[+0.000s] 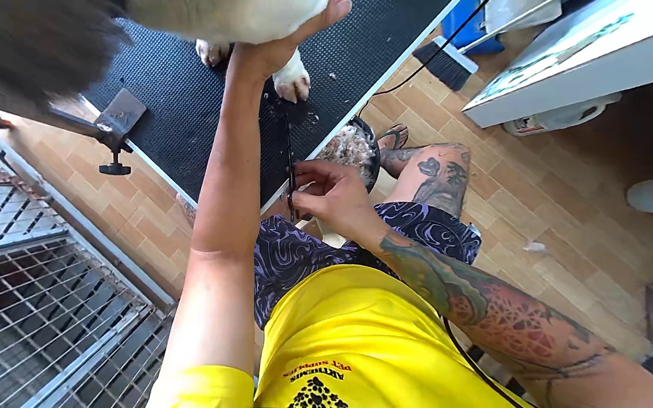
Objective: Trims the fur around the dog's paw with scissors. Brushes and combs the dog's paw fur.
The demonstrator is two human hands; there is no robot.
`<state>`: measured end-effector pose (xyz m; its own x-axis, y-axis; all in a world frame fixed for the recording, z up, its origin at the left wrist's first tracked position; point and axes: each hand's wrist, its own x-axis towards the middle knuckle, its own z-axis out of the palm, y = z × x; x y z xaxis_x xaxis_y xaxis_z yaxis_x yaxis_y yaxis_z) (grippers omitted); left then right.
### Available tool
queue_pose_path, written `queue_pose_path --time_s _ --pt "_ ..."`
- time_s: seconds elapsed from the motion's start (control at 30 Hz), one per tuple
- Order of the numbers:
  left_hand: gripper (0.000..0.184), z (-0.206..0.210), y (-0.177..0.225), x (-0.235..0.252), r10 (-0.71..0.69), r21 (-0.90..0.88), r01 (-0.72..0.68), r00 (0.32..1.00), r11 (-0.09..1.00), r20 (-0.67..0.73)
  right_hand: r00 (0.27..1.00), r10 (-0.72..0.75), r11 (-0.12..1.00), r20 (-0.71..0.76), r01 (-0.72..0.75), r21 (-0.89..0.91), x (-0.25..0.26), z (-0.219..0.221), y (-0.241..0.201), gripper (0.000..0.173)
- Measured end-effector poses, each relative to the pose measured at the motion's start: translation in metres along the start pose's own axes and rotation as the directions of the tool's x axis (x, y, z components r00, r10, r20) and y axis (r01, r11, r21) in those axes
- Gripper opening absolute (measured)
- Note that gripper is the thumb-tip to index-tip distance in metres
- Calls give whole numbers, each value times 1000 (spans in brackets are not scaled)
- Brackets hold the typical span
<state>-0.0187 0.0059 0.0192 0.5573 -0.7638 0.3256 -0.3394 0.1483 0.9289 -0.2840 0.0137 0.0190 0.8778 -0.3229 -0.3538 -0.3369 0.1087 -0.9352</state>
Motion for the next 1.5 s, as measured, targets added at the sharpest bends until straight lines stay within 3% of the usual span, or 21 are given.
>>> queue_pose_path --time_s 0.47,1.0,1.13,1.27,1.5 --pt "30 0 0 1 6 64 -5 1000 998 -18 1000 -20 998 -21 21 59 -2 5 -1 41" --pt "26 -2 -8 3 32 17 -32 999 999 16 1000 -2 999 -13 3 53 1 6 -11 40" --pt "28 -1 -6 2 47 -7 -46 999 999 17 998 -32 998 47 29 61 2 -6 -9 39" --pt "30 -2 -9 2 66 -17 -66 996 998 61 990 -96 978 103 74 194 7 -18 -2 42" --pt "34 -5 -7 1 76 -16 -76 995 997 57 956 -22 909 293 -103 404 9 -40 14 41"
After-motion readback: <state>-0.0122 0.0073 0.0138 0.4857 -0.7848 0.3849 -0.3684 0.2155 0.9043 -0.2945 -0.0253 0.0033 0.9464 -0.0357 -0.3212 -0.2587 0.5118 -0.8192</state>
